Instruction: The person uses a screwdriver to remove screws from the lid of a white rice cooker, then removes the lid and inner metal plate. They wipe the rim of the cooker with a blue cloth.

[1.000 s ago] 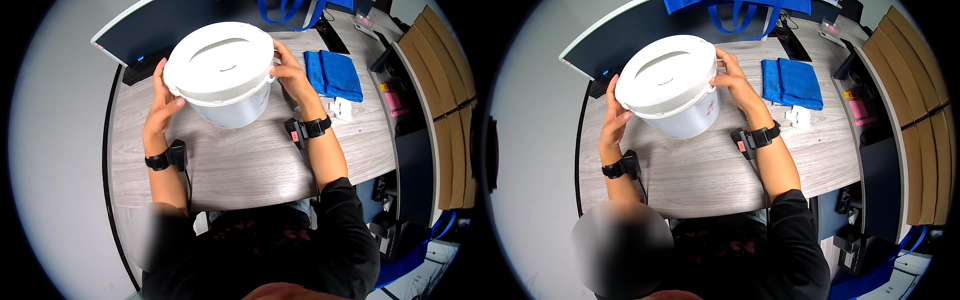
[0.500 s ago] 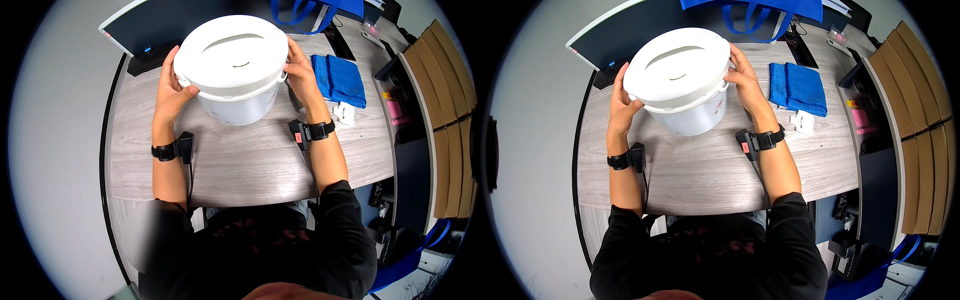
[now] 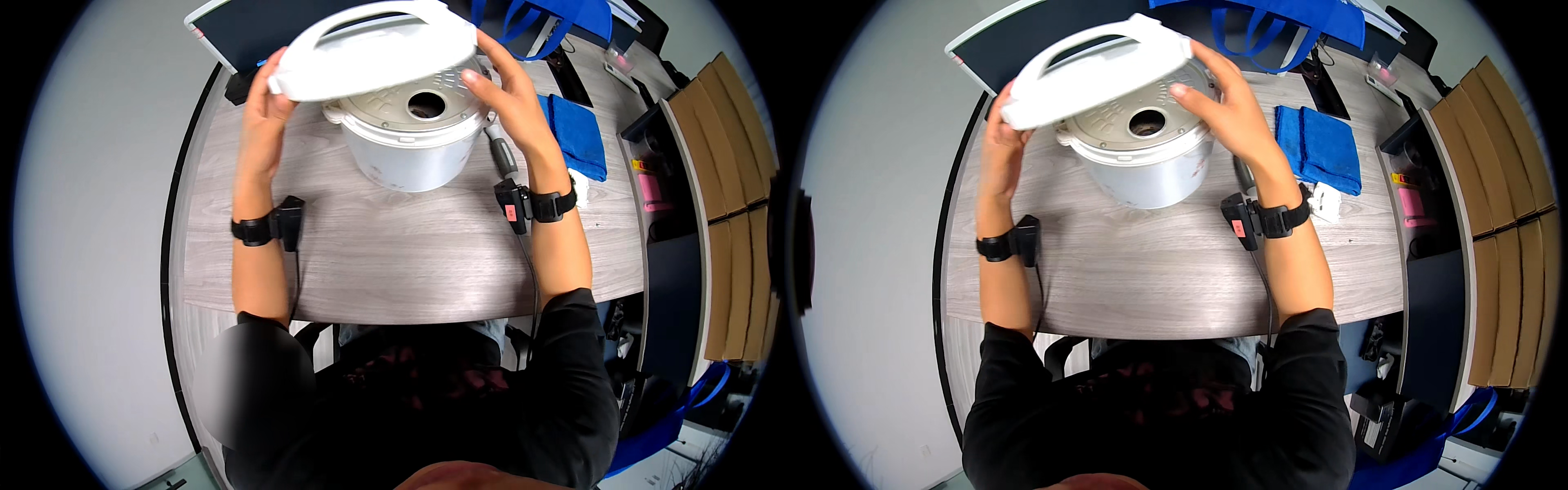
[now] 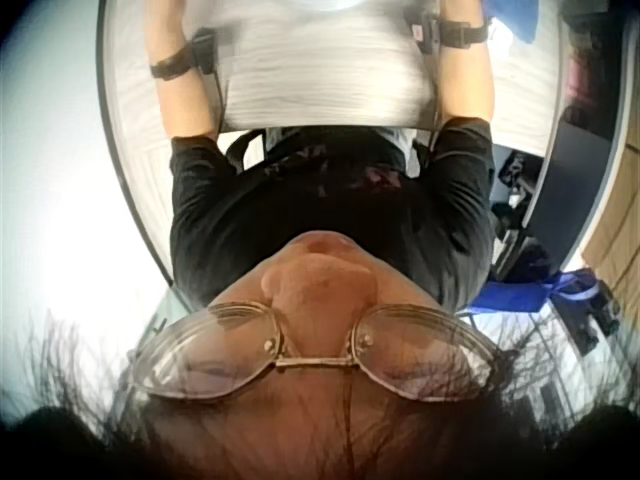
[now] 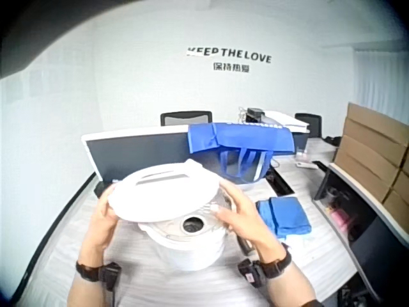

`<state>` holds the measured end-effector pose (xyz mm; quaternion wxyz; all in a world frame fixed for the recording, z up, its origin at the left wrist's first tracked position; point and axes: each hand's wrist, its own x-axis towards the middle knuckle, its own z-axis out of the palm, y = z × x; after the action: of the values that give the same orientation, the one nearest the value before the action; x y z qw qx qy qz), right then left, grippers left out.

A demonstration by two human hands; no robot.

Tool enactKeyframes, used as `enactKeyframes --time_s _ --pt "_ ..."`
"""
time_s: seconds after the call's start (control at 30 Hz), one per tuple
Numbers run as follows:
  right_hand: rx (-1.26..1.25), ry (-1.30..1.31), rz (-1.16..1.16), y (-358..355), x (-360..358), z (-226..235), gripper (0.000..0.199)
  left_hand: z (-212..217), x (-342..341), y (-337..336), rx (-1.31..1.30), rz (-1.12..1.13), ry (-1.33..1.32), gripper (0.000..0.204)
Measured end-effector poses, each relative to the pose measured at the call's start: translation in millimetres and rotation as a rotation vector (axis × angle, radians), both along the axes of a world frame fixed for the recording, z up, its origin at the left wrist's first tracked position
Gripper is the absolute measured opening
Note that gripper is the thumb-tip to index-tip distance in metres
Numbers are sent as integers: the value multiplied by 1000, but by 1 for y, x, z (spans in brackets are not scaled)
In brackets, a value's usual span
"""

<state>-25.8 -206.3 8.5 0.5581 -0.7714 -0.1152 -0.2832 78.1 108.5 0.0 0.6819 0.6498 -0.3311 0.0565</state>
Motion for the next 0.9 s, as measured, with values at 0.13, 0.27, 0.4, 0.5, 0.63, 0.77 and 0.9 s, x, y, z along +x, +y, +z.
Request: enactKeyframes --time_s 0.13,0.27,0.4,0.5,0.63,0.77,0.9 --pt "-278 -225 -73 42 15 28 73 23 -6 51 53 57 93 93" --pt "-427 -228 -50 100 10 76 76 40 -21 102 -28 83 230 91" --pt "-233 -247 94 169 21 85 55 41 -28 160 58 222 300 90" --pt "-292 -68 138 216 30 61 66 21 -39 198 175 438 371 69" --pt "-226 55 121 254 56 -2 56 -7 -48 231 415 581 491 33" --pt "-158 436 131 268 68 -41 47 -37 -48 253 584 577 596 22" --pt "-54 632 199 269 80 -88 43 -52 -41 262 673 505 680 20"
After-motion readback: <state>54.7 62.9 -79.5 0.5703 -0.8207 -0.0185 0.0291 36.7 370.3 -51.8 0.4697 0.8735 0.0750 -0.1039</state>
